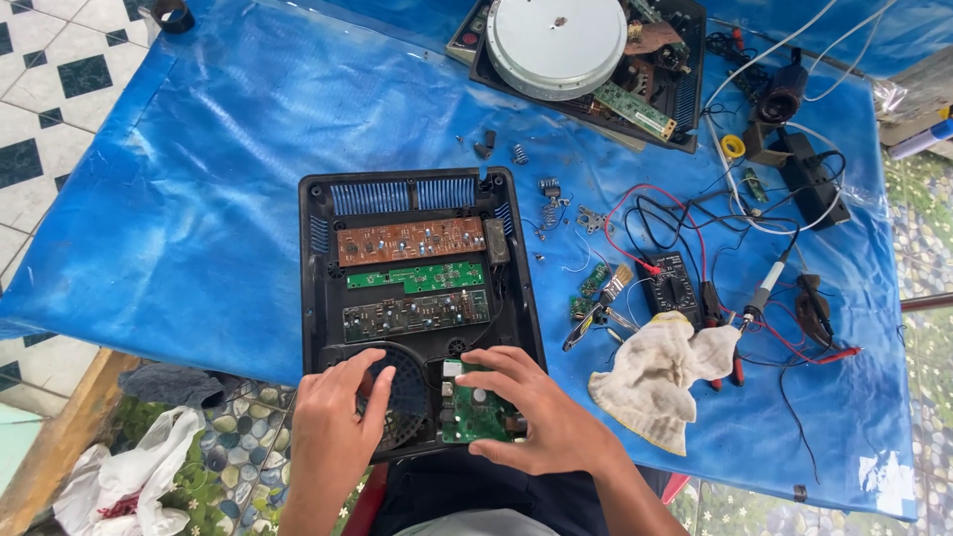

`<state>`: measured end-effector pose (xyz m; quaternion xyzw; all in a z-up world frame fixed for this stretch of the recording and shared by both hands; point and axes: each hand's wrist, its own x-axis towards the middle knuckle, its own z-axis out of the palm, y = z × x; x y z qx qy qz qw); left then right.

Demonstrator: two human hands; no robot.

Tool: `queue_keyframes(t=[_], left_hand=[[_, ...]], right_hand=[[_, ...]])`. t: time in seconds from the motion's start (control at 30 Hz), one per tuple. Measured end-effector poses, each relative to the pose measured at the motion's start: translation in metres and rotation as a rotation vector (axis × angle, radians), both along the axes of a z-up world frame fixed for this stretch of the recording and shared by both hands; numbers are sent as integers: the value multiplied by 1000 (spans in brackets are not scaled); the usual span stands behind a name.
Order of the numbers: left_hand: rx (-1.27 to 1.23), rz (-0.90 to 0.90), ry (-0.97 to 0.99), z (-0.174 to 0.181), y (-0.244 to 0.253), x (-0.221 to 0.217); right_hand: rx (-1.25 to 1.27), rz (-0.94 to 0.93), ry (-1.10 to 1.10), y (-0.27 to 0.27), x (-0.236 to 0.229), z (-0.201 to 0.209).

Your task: Placing and aligning electronic circuit boards into the housing of an induction cooktop during repair or assembly.

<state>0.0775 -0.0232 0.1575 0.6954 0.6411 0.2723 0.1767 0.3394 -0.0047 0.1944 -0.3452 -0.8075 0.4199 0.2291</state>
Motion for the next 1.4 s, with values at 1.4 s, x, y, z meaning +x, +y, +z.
queue_keyframes(t=[1.4], left_hand=[[-94,-354,-29,-31,-27,3]], right_hand=[[223,69,-196,2,-9,-15]])
